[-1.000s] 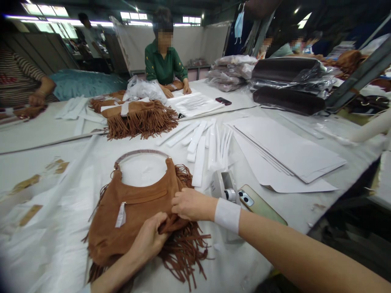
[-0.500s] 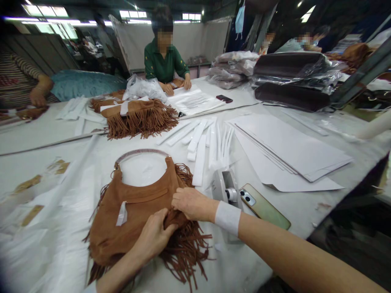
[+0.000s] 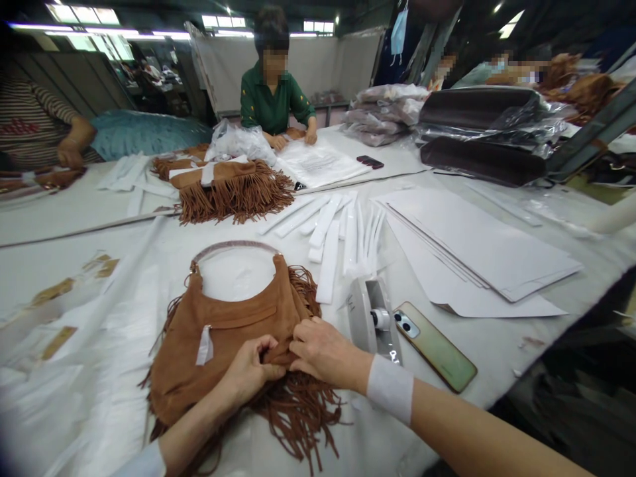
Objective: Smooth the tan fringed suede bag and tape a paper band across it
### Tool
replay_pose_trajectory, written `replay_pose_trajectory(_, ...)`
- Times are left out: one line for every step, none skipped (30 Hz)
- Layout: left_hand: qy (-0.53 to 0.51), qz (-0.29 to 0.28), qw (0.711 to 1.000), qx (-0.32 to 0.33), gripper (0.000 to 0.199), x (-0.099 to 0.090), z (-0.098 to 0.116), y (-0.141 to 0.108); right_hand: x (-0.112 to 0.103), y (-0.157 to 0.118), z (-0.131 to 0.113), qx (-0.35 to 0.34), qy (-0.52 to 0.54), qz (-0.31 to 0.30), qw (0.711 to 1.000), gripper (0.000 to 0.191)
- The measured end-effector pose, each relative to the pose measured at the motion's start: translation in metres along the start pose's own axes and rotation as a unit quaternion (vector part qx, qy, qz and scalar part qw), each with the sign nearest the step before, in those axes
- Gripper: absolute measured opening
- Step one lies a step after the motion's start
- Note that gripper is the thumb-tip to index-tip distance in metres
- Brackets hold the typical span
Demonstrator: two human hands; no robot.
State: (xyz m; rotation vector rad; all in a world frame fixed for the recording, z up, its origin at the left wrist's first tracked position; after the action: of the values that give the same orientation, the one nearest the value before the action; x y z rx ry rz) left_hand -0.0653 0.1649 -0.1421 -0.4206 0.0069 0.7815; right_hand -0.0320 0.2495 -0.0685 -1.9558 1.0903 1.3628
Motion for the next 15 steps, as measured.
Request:
replay_pose_trajectory(0.041,0.003,0.999,0.007,0.02,0.0,0.003,-0.002,0.003,0.001,0.0,0.011,0.001,0.001,1.0,0.021)
replay_pose_trajectory(0.098,0.012,0.995,0.021,0.018,-0.002,0.006,-0.004,0.006,0.002,0.0,0.019,0.001,0.0,1.0,0.02)
replay_pose_trajectory(0.166,0.028,0.985,0.041,0.016,-0.003,0.011,-0.006,0.009,0.002,0.0,0.027,-0.003,-0.001,1.0,0.02)
replay_pose_trajectory(0.233,0.046,0.969,0.063,0.014,-0.005,0.016,-0.009,0.012,0.002,0.001,0.035,-0.011,0.0,0.999,0.02)
replay_pose_trajectory(0.289,0.064,0.951,0.085,0.012,-0.006,0.02,-0.013,0.016,0.002,0.0,0.041,-0.022,0.007,0.999,0.02)
replay_pose_trajectory(0.33,0.076,0.935,0.103,0.009,-0.006,0.022,-0.016,0.02,0.001,0.0,0.046,-0.033,0.022,0.998,0.019)
replay_pose_trajectory(0.357,0.082,0.924,0.114,0.006,-0.006,0.023,-0.018,0.024,0.0,-0.002,0.05,-0.043,0.049,0.997,0.017)
replay_pose_trajectory(0.371,0.081,0.918,0.117,0.004,-0.007,0.022,-0.02,0.026,-0.003,-0.004,0.055,-0.047,0.089,0.993,0.014)
replay_pose_trajectory(0.377,0.077,0.916,0.115,0.006,-0.008,0.02,-0.02,0.028,-0.007,-0.005,0.064,-0.044,0.139,0.987,0.012)
replay_pose_trajectory(0.379,0.072,0.916,0.11,0.01,-0.009,0.018,-0.021,0.029,-0.013,-0.006,0.075,-0.035,0.195,0.977,0.013)
replay_pose_trajectory(0.38,0.068,0.917,0.105,0.012,-0.01,0.016,-0.021,0.029,-0.02,-0.007,0.09,-0.02,0.25,0.964,0.015)
replay_pose_trajectory(0.381,0.065,0.917,0.1,0.014,-0.011,0.015,-0.021,0.029,-0.027,-0.006,0.104,-0.002,0.295,0.95,0.017)
replay_pose_trajectory(0.385,0.065,0.916,0.095,0.015,-0.012,0.015,-0.02,0.028,-0.032,-0.006,0.112,0.02,0.321,0.94,0.018)
replay_pose_trajectory(0.394,0.064,0.912,0.091,0.015,-0.013,0.015,-0.02,0.026,-0.034,-0.006,0.113,0.042,0.328,0.937,0.018)
replay_pose_trajectory(0.408,0.062,0.907,0.088,0.015,-0.012,0.016,-0.019,0.023,-0.034,-0.007,0.105,0.06,0.318,0.94,0.015)
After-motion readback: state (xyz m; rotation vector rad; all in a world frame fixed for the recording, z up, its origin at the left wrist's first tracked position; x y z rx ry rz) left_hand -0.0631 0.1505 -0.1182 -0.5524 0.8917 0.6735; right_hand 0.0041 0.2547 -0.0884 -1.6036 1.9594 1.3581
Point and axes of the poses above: each hand's wrist, its own y-axis towards the middle knuckle, its own x-axis out of the palm, z = x × y, the point moved 9 cm from there along y, towards the middle knuckle, and after that the axes turned 10 degrees about y, right-handed, at the moved point
